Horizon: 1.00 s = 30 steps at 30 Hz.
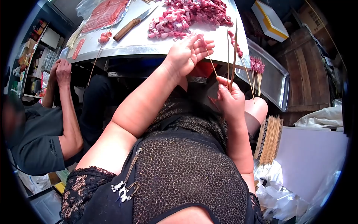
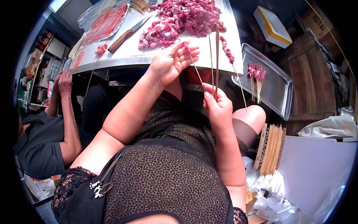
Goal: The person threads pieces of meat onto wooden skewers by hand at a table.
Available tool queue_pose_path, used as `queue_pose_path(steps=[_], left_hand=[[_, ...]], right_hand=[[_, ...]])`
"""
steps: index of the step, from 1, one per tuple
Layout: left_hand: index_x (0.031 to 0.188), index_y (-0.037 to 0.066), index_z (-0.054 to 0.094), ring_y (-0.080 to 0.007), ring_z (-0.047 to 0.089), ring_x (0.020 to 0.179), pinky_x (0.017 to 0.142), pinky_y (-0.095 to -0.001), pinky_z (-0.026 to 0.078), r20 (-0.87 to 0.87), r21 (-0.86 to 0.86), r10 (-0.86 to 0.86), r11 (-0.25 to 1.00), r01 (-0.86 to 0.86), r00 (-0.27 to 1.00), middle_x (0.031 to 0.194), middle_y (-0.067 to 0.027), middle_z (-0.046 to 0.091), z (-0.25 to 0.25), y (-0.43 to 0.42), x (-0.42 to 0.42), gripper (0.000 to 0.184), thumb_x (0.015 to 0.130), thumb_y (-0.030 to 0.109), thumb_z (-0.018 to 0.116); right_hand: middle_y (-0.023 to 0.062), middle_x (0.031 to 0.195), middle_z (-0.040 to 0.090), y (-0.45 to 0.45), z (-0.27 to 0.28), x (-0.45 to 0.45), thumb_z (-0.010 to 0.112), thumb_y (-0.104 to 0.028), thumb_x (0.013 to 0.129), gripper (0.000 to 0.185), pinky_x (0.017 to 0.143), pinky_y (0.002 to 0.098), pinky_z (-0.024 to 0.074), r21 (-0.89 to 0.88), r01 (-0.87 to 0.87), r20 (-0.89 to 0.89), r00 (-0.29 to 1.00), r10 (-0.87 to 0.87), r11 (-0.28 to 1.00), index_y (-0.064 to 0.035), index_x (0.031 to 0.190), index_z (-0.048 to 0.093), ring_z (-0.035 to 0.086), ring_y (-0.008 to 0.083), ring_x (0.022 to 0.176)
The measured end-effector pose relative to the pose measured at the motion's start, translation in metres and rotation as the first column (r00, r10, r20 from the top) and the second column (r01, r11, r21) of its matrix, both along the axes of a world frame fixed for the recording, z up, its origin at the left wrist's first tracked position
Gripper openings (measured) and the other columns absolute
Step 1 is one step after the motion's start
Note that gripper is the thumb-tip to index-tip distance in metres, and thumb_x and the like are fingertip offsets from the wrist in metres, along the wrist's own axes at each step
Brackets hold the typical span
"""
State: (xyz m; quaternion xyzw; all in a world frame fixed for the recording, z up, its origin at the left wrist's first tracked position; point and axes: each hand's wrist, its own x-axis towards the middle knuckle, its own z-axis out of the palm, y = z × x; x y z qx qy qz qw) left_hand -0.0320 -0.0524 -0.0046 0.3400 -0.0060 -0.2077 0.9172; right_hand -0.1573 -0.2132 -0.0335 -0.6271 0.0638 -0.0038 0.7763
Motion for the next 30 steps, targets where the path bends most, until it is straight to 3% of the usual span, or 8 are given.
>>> queue_pose_path(steps=[2,6,26,29,30], left_hand=[[0.116,-0.004,0.048,-0.0314,0.058,0.106,0.093,-0.0426,0.049,0.116,0.078,0.016,0.997,-0.025,0.993,0.116,-0.0246,0.055,-0.001,0.002,0.004,0.033,0.098,0.024,0.042],[0.112,-0.004,0.051,-0.0284,0.063,0.096,0.086,-0.0393,0.053,0.131,0.206,0.087,0.972,-0.113,0.988,0.105,-0.0207,0.061,0.002,0.001,0.009,0.028,0.096,0.018,0.048],[0.109,-0.003,0.05,-0.0293,0.063,0.094,0.086,-0.0416,0.053,0.119,0.211,0.016,0.977,-0.041,0.993,0.103,-0.0225,0.062,0.007,0.003,-0.005,0.025,0.098,0.017,0.042],[0.111,-0.003,0.05,-0.0287,0.063,0.094,0.086,-0.0418,0.053,0.125,0.189,0.019,0.981,-0.042,0.992,0.102,-0.0217,0.062,0.004,0.005,-0.006,0.025,0.097,0.017,0.043],[0.112,-0.003,0.05,-0.0281,0.064,0.093,0.086,-0.0419,0.053,0.128,0.165,0.021,0.985,-0.042,0.992,0.101,-0.0209,0.062,0.004,0.005,-0.006,0.026,0.097,0.017,0.043]], right_hand=[[-0.0049,0.068,0.051,0.001,-0.001,-0.001,0.053,-0.003,0.091,0.023,0.05,0.015,0.0339,0.032,-0.005,-0.009,1.0,0.005,0.999,-0.0005,0.113,0.06,0.042,0.0013,0.056],[-0.0052,0.067,0.05,0.0,0.0,-0.003,0.052,-0.003,0.091,0.023,0.049,0.0147,0.0331,0.022,0.004,-0.034,0.999,-0.003,1.0,-0.0011,0.112,0.06,0.041,0.0011,0.055],[-0.0055,0.069,0.05,0.001,0.001,-0.001,0.053,-0.003,0.091,0.022,0.052,0.0151,0.0351,-0.149,0.042,0.031,0.999,-0.037,0.988,-0.0012,0.111,0.061,0.043,0.0011,0.058],[-0.0051,0.069,0.049,0.009,0.002,-0.003,0.053,-0.003,0.091,0.023,0.05,0.0154,0.0341,0.113,-0.018,-0.049,0.999,0.024,0.993,-0.0007,0.113,0.059,0.042,0.0018,0.056],[-0.0051,0.069,0.049,0.009,0.002,-0.003,0.053,-0.003,0.091,0.023,0.05,0.0154,0.0341,0.113,-0.02,-0.048,0.999,0.025,0.993,-0.0007,0.113,0.059,0.042,0.0018,0.056]])
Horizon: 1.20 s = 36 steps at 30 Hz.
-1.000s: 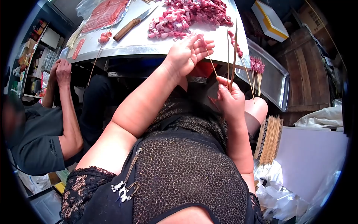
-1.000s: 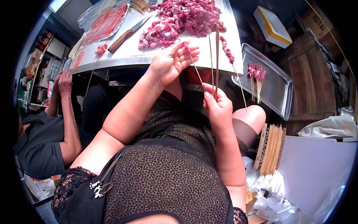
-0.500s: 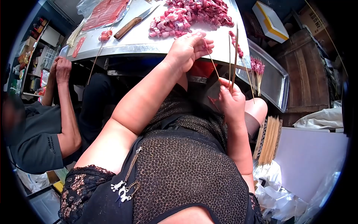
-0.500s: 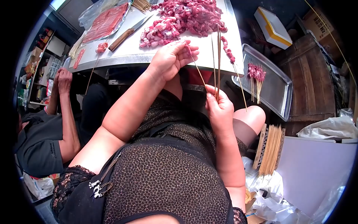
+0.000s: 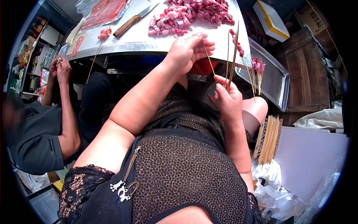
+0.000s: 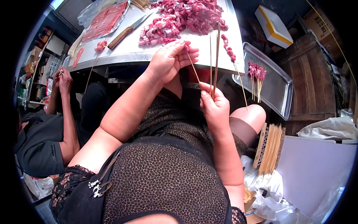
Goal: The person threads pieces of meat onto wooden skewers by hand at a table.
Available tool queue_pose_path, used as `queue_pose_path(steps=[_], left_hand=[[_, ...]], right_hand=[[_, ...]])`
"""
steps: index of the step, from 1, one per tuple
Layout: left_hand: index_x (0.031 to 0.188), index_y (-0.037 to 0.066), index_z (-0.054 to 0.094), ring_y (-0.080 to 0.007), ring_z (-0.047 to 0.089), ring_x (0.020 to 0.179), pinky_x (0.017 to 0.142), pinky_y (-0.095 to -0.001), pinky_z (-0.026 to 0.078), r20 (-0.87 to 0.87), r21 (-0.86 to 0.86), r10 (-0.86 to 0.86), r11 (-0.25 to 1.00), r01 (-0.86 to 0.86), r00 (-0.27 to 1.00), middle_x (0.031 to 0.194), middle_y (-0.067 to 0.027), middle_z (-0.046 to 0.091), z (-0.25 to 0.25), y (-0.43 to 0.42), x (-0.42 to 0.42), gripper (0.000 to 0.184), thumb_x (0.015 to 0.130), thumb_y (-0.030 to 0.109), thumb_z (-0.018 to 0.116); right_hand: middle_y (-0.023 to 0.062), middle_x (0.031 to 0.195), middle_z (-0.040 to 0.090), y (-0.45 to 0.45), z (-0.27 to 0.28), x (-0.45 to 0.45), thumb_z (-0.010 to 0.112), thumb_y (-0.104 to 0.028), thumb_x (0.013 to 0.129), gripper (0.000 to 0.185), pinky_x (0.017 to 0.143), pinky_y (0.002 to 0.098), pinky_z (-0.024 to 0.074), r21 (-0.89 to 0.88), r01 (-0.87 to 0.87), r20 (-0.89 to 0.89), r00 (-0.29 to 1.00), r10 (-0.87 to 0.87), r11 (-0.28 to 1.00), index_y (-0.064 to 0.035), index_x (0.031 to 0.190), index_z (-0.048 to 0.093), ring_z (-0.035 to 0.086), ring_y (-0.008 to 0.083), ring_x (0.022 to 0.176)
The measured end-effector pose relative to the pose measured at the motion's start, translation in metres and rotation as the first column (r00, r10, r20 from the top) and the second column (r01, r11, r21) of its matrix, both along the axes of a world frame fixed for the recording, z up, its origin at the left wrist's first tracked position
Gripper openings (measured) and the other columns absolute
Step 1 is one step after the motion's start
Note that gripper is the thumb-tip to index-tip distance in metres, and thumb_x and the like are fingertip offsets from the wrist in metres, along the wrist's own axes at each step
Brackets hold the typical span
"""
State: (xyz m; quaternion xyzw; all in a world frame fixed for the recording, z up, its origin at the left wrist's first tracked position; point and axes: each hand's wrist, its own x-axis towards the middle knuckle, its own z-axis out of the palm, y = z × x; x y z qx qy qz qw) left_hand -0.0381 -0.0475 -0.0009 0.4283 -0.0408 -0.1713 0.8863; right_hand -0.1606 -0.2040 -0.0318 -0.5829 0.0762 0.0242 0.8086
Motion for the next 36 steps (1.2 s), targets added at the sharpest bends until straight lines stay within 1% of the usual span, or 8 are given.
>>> queue_pose_path(steps=[7,13,18,23,26,28,31,36], left_hand=[[0.111,-0.003,0.05,-0.0252,0.064,0.087,0.086,-0.0414,0.052,0.042,-0.124,0.011,0.992,-0.005,0.999,0.096,-0.0175,0.062,0.007,-0.001,0.0,0.027,0.097,0.018,0.044],[0.105,-0.002,0.051,-0.0257,0.064,0.086,0.084,-0.0418,0.053,0.033,-0.017,0.074,0.997,-0.074,0.997,0.096,-0.0181,0.062,0.006,-0.009,-0.001,0.024,0.097,0.018,0.042],[0.099,-0.001,0.051,-0.0227,0.061,0.072,0.072,-0.0381,0.055,-0.002,-0.054,0.215,0.975,-0.215,0.977,0.084,-0.0137,0.06,0.002,-0.021,-0.007,0.023,0.096,0.016,0.036],[0.093,0.003,0.051,-0.0203,0.057,0.064,0.062,-0.0351,0.052,-0.028,-0.154,0.183,0.971,-0.185,0.983,0.076,-0.0117,0.058,-0.003,-0.022,-0.006,0.02,0.092,0.017,0.036],[0.091,0.004,0.051,-0.0205,0.056,0.063,0.06,-0.0348,0.051,-0.021,-0.216,0.146,0.965,-0.148,0.989,0.075,-0.0116,0.058,-0.006,-0.023,-0.005,0.019,0.091,0.016,0.036],[0.09,0.004,0.05,-0.0208,0.056,0.063,0.06,-0.035,0.051,-0.024,-0.219,0.143,0.965,-0.145,0.989,0.076,-0.0116,0.058,-0.005,-0.024,-0.005,0.019,0.09,0.016,0.035],[0.089,0.005,0.05,-0.021,0.056,0.064,0.061,-0.0358,0.051,0.011,-0.238,0.124,0.964,-0.118,0.992,0.076,-0.0116,0.058,-0.004,-0.026,-0.007,0.019,0.09,0.016,0.035],[0.089,0.006,0.05,-0.0228,0.057,0.068,0.067,-0.0385,0.052,-0.02,-0.258,0.117,0.959,-0.118,0.993,0.077,-0.0117,0.059,-0.007,-0.029,-0.005,0.021,0.09,0.018,0.033]], right_hand=[[-0.0051,0.069,0.05,-0.002,0.0,0.0,0.052,-0.004,0.092,0.024,0.051,0.0153,0.0345,-0.019,-0.001,0.017,1.0,0.001,1.0,-0.0003,0.115,0.058,0.042,0.0014,0.057],[-0.0054,0.07,0.05,0.004,-0.007,0.001,0.052,-0.004,0.092,0.024,0.052,0.0152,0.0347,-0.04,0.033,0.045,0.998,-0.031,0.999,-0.0008,0.115,0.058,0.042,0.0012,0.057],[-0.0061,0.069,0.049,0.011,-0.011,0.002,0.052,-0.004,0.092,0.024,0.052,0.0152,0.0346,-0.126,0.045,0.083,0.996,-0.034,0.991,-0.0024,0.114,0.059,0.041,0.001,0.057],[-0.0061,0.069,0.049,0.014,-0.012,0.001,0.052,-0.003,0.092,0.024,0.052,0.0151,0.0344,-0.134,0.06,0.087,0.995,-0.049,0.989,-0.002,0.114,0.059,0.041,0.0012,0.057],[-0.0054,0.068,0.049,0.016,-0.011,0.001,0.052,-0.004,0.092,0.024,0.05,0.0151,0.0335,-0.091,0.038,0.097,0.995,-0.029,0.995,-0.0017,0.115,0.058,0.041,0.0014,0.056],[-0.0044,0.067,0.05,0.017,-0.009,0.001,0.053,-0.006,0.092,0.024,0.047,0.0152,0.0317,0.105,0.013,-0.005,1.0,-0.012,0.994,-0.0017,0.115,0.057,0.041,0.0015,0.053],[-0.0038,0.066,0.051,0.016,0.001,-0.002,0.053,-0.007,0.092,0.024,0.042,0.0152,0.0294,0.14,0.003,-0.075,0.997,0.008,0.99,-0.0021,0.115,0.057,0.039,0.0017,0.049],[-0.004,0.065,0.051,0.016,-0.004,0.002,0.053,-0.008,0.092,0.024,0.04,0.0149,0.028,0.11,0.038,-0.038,0.999,-0.034,0.993,-0.0024,0.115,0.057,0.037,0.0013,0.045]])
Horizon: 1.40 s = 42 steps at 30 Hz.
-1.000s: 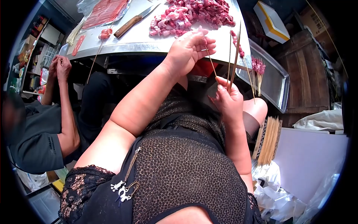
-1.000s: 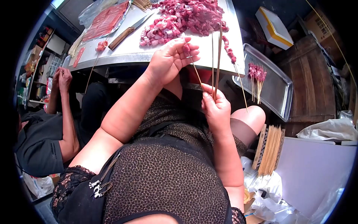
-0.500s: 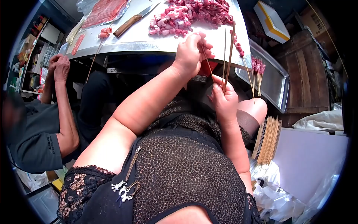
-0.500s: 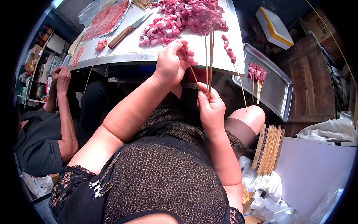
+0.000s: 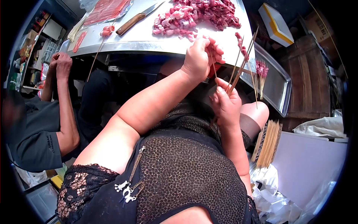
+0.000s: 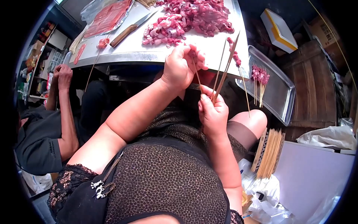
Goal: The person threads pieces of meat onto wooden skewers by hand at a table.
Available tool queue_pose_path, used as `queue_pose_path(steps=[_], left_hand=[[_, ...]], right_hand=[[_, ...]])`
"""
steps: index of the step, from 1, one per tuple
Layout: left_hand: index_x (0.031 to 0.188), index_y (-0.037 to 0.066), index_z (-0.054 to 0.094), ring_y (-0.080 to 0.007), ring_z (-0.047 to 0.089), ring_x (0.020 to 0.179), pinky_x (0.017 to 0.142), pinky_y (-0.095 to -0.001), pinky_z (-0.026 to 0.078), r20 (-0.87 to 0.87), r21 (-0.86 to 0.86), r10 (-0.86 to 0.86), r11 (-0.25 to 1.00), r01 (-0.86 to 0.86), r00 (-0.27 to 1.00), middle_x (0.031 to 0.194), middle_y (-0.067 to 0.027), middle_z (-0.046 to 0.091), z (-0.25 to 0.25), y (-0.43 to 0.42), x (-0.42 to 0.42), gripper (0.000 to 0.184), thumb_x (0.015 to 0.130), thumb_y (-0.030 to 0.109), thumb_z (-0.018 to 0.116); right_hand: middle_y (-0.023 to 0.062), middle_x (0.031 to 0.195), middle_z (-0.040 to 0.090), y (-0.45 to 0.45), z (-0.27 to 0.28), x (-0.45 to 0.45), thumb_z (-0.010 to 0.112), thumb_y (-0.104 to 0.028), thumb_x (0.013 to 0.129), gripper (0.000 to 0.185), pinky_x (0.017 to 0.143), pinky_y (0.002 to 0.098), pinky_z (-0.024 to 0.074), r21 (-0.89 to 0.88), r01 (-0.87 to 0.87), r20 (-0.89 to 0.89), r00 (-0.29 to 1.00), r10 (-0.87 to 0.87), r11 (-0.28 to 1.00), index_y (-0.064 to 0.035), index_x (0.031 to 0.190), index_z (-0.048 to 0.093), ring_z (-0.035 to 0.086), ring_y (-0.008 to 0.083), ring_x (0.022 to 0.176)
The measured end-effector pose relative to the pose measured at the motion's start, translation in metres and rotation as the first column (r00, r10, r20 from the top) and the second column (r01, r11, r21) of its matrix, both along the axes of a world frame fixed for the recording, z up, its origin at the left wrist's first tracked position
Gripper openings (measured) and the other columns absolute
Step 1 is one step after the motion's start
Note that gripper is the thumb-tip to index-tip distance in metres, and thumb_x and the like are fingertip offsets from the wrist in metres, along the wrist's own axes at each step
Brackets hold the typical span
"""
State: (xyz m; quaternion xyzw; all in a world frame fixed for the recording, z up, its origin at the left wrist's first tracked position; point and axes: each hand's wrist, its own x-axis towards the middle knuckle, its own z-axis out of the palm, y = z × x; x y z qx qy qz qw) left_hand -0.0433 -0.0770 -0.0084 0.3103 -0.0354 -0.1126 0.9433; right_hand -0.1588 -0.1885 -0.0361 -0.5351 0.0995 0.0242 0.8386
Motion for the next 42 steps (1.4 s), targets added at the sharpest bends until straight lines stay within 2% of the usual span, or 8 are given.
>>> queue_pose_path(steps=[10,18,20,22,26,31,38,42], left_hand=[[0.093,0.004,0.052,-0.0251,0.061,0.08,0.077,-0.0406,0.051,0.043,0.054,0.004,0.999,-0.006,0.999,0.088,-0.0148,0.062,-0.004,-0.004,-0.001,0.027,0.092,0.019,0.03],[0.11,-0.006,0.054,-0.0204,0.063,0.082,0.074,-0.0326,0.051,0.135,0.382,-0.346,0.883,0.274,0.928,0.091,-0.0136,0.065,-0.009,-0.007,-0.015,0.035,0.096,0.022,0.038],[0.107,-0.002,0.059,-0.0197,0.063,0.08,0.072,-0.0318,0.05,0.407,0.752,-0.423,0.659,-0.033,0.81,0.089,-0.012,0.065,0.012,0.016,0.002,0.03,0.094,0.023,0.048],[0.099,0.003,0.065,-0.0211,0.064,0.079,0.073,-0.0322,0.05,0.711,0.682,-0.414,0.21,-0.7,0.568,0.09,-0.0115,0.066,0.012,0.05,0.043,0.023,0.09,0.02,0.053],[0.092,0.009,0.069,-0.0265,0.064,0.083,0.074,-0.036,0.05,0.222,0.745,-0.524,-0.453,-0.49,0.822,0.087,-0.0119,0.066,0.046,0.073,0.074,0.018,0.08,0.021,0.063],[0.09,0.008,0.069,-0.0204,0.066,0.083,0.074,-0.0326,0.052,0.093,0.606,-0.666,-0.552,-0.573,0.741,0.085,-0.0069,0.069,0.063,0.065,0.073,0.02,0.076,0.021,0.064],[0.085,0.005,0.068,-0.0102,0.061,0.06,0.055,-0.0202,0.047,0.338,0.936,-0.222,0.182,-0.302,0.914,0.074,-0.0051,0.067,0.053,0.078,0.095,0.013,0.082,0.016,0.061],[0.089,0.003,0.066,-0.0129,0.063,0.064,0.057,-0.0218,0.051,0.254,0.689,-0.19,0.724,-0.04,0.948,0.078,-0.0068,0.066,0.036,0.069,0.087,0.012,0.086,0.011,0.058]], right_hand=[[-0.0045,0.066,0.051,0.003,0.006,0.012,0.053,-0.008,0.092,0.024,0.04,0.014,0.028,-0.037,0.041,-0.003,0.999,-0.041,0.999,-0.0033,0.115,0.058,0.038,0.0004,0.047],[-0.0044,0.071,0.053,-0.008,0.018,0.041,0.053,-0.006,0.092,0.024,0.045,0.0125,0.0308,-0.024,0.08,0.127,0.989,-0.077,0.996,-0.0009,0.115,0.057,0.042,0.0001,0.054],[-0.0041,0.067,0.051,-0.02,0.024,0.043,0.053,-0.007,0.092,0.025,0.041,0.0136,0.0281,-0.077,0.075,0.126,0.99,-0.065,0.994,-0.0011,0.116,0.057,0.038,0.0001,0.048],[-0.0034,0.066,0.05,-0.03,0.026,0.045,0.053,-0.007,0.092,0.025,0.04,0.0143,0.027,-0.072,0.109,0.138,0.986,-0.098,0.991,-0.002,0.116,0.057,0.036,0.0004,0.047],[-0.0034,0.065,0.05,-0.029,0.015,0.047,0.053,-0.009,0.092,0.025,0.038,0.0148,0.0256,-0.066,0.073,0.131,0.989,-0.064,0.995,-0.0033,0.116,0.058,0.035,0.001,0.045],[-0.0042,0.065,0.052,-0.022,0.005,0.046,0.055,-0.01,0.092,0.024,0.041,0.0141,0.0271,-0.045,0.026,0.082,0.996,-0.022,0.999,-0.0047,0.115,0.058,0.037,0.0005,0.046],[-0.0049,0.067,0.052,-0.023,0.002,0.04,0.054,-0.009,0.092,0.024,0.041,0.0141,0.0283,-0.048,0.036,0.059,0.998,-0.033,0.998,-0.0039,0.115,0.058,0.038,0.0002,0.049],[-0.0047,0.068,0.051,-0.021,0.006,0.037,0.054,-0.007,0.092,0.025,0.046,0.0143,0.0315,-0.054,0.009,0.096,0.995,-0.004,0.998,-0.0023,0.116,0.058,0.042,0.001,0.054]])
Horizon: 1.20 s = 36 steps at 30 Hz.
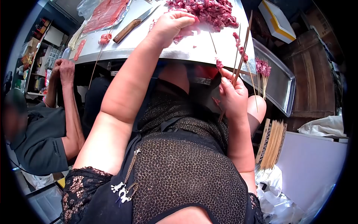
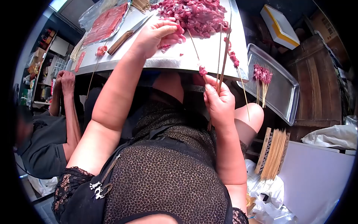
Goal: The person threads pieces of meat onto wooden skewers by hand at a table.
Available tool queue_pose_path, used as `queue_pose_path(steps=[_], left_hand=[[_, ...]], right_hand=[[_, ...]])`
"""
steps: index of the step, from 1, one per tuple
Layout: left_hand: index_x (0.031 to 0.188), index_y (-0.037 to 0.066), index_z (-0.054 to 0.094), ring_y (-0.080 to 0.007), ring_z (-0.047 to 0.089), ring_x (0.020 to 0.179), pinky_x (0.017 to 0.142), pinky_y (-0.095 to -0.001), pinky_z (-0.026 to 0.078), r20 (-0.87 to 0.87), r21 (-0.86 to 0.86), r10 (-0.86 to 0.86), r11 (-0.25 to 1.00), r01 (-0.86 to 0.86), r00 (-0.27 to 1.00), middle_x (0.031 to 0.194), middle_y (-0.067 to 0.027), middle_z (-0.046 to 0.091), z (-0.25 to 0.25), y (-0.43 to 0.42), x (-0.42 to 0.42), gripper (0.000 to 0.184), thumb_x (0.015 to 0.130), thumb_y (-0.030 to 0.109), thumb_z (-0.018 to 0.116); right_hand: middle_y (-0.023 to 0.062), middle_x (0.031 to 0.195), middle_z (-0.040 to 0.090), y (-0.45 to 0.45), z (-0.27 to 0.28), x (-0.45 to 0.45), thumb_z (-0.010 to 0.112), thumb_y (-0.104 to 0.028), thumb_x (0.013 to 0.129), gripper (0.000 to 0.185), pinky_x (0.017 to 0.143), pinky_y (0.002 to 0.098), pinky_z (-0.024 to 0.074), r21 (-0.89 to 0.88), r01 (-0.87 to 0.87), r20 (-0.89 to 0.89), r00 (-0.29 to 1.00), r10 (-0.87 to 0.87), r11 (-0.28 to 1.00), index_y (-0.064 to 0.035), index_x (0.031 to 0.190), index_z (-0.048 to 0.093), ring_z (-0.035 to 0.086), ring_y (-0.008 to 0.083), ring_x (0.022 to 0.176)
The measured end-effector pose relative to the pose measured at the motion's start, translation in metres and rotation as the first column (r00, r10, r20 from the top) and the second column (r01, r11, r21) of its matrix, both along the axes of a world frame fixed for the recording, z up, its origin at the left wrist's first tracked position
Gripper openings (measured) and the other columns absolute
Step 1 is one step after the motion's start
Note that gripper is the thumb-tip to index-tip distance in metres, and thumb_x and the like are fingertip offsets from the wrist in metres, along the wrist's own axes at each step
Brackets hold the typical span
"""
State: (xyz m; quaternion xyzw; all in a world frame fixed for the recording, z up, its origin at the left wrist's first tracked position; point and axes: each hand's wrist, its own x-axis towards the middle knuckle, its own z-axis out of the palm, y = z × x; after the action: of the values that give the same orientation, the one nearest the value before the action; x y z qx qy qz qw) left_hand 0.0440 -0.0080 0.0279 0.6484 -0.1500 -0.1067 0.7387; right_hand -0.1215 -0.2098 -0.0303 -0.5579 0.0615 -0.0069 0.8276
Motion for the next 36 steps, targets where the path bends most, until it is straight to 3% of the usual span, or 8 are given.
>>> queue_pose_path(steps=[8,10,12,13,15,20,24,36], left_hand=[[0.1,0.0,0.06,-0.0162,0.066,0.068,0.064,-0.0283,0.056,-0.07,-0.006,0.136,0.991,-0.136,0.988,0.083,-0.0093,0.065,-0.013,-0.018,-0.016,0.015,0.092,0.006,0.049],[0.096,-0.001,0.062,-0.015,0.064,0.066,0.065,-0.0268,0.054,0.146,0.262,-0.044,0.965,0.004,0.988,0.081,-0.0078,0.064,-0.012,-0.014,-0.011,0.015,0.09,0.003,0.049],[0.094,0.0,0.064,-0.014,0.064,0.066,0.066,-0.0251,0.053,0.234,0.434,-0.06,0.9,-0.049,0.97,0.082,-0.0081,0.065,-0.003,-0.019,-0.017,0.015,0.087,0.0,0.05],[0.095,0.002,0.064,-0.0145,0.064,0.067,0.067,-0.0248,0.052,0.527,0.529,-0.11,0.818,-0.224,0.843,0.082,-0.0081,0.065,-0.001,-0.021,-0.02,0.016,0.086,-0.001,0.052],[0.1,0.006,0.066,-0.0169,0.065,0.072,0.066,-0.0254,0.051,0.829,0.518,-0.256,0.685,-0.512,0.497,0.083,-0.008,0.066,0.005,-0.023,-0.02,0.021,0.082,-0.002,0.057],[0.098,0.006,0.067,-0.0136,0.064,0.071,0.064,-0.0222,0.051,0.882,0.391,-0.136,0.747,-0.538,0.452,0.081,-0.004,0.067,0.017,-0.022,-0.021,0.015,0.084,0.007,0.063],[0.096,0.002,0.066,-0.0095,0.059,0.073,0.064,-0.0226,0.047,0.179,0.156,0.149,0.972,-0.177,0.973,0.081,-0.0029,0.064,-0.003,-0.016,-0.016,0.033,0.091,0.034,0.058],[0.112,-0.003,0.057,-0.0228,0.064,0.093,0.085,-0.0353,0.052,-0.295,-0.163,0.012,0.985,-0.063,0.955,0.105,-0.0153,0.064,-0.015,-0.024,-0.035,0.033,0.097,0.022,0.041]], right_hand=[[-0.0044,0.07,0.05,-0.008,-0.013,-0.01,0.053,-0.004,0.091,0.026,0.052,0.0151,0.0334,-0.055,0.025,0.012,1.0,-0.024,0.998,0.0016,0.116,0.056,0.042,0.0018,0.058],[-0.0044,0.07,0.051,-0.011,-0.017,-0.012,0.054,-0.006,0.091,0.025,0.051,0.0154,0.034,-0.032,0.05,0.02,0.999,-0.049,0.998,-0.0008,0.115,0.058,0.043,0.0019,0.058],[-0.0045,0.07,0.051,-0.014,-0.018,-0.012,0.053,-0.005,0.091,0.024,0.051,0.0155,0.0344,0.034,0.027,0.04,0.999,-0.028,0.999,-0.0007,0.115,0.058,0.043,0.002,0.058],[-0.0045,0.07,0.051,-0.015,-0.018,-0.012,0.053,-0.005,0.091,0.024,0.051,0.0156,0.0341,0.02,0.038,0.041,0.998,-0.039,0.999,-0.0007,0.114,0.058,0.043,0.0021,0.058],[-0.0045,0.07,0.051,-0.015,-0.018,-0.012,0.053,-0.005,0.091,0.024,0.051,0.0156,0.034,0.033,0.04,0.044,0.998,-0.041,0.999,-0.0006,0.115,0.058,0.043,0.0021,0.058],[-0.0044,0.07,0.05,-0.012,-0.013,-0.014,0.053,-0.004,0.091,0.025,0.051,0.0158,0.0337,0.014,0.029,0.059,0.998,-0.03,0.999,-0.0006,0.115,0.057,0.043,0.0022,0.057],[-0.0046,0.07,0.051,-0.008,-0.011,-0.014,0.053,-0.005,0.091,0.025,0.051,0.0155,0.034,-0.044,0.021,0.056,0.998,-0.019,0.999,-0.0005,0.115,0.058,0.043,0.0018,0.057],[-0.0069,0.065,0.044,0.0,-0.008,-0.015,0.051,-0.004,0.092,0.027,0.046,0.0161,0.0316,-0.137,-0.025,0.012,1.0,0.027,0.99,-0.0002,0.118,0.055,0.037,0.0012,0.053]])
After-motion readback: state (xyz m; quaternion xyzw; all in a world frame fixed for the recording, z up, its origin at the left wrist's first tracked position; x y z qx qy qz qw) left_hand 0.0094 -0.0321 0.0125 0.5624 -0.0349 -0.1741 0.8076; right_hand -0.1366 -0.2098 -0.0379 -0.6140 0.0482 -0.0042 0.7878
